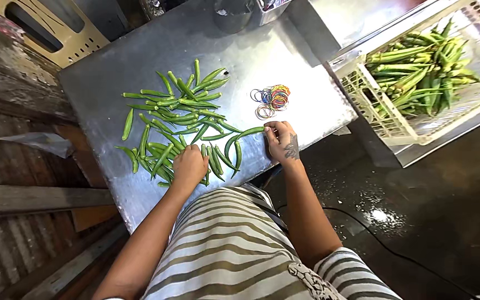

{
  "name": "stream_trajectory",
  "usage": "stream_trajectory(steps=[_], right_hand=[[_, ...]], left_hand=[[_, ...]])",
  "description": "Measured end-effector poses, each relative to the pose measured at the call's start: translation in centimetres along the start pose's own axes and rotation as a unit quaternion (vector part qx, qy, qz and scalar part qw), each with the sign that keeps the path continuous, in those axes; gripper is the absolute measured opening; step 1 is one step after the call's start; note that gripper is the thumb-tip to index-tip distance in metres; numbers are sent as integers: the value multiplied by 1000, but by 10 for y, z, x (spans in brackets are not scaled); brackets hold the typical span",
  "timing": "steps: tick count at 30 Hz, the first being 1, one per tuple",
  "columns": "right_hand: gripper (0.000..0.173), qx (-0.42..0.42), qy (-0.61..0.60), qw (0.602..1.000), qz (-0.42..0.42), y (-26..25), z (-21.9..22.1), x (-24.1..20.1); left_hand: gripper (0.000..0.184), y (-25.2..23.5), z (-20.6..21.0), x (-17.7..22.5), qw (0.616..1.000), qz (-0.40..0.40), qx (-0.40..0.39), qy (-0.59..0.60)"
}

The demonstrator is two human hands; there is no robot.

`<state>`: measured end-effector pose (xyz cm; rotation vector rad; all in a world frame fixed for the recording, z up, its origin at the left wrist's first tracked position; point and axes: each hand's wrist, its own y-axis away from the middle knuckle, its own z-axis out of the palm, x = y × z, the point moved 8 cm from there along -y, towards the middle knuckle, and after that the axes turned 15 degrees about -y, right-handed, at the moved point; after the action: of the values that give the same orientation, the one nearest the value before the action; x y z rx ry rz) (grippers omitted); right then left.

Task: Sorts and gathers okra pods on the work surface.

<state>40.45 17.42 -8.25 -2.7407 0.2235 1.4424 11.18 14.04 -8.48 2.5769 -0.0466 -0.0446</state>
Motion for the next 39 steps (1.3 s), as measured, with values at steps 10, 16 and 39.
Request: stream_trajectory(steps=[10, 16, 39], right_hand=[[20, -125, 91, 987, -34, -27, 23, -28], [28, -198, 36, 974, -105, -79, 64, -86], [23, -394, -88, 912, -77, -38, 161, -181]], left_hand=[[29, 4, -6, -4, 974, 59, 28, 216], [26, 18, -17, -26, 789, 90, 25, 607], [38, -16, -17, -81, 570, -7, 69, 819]])
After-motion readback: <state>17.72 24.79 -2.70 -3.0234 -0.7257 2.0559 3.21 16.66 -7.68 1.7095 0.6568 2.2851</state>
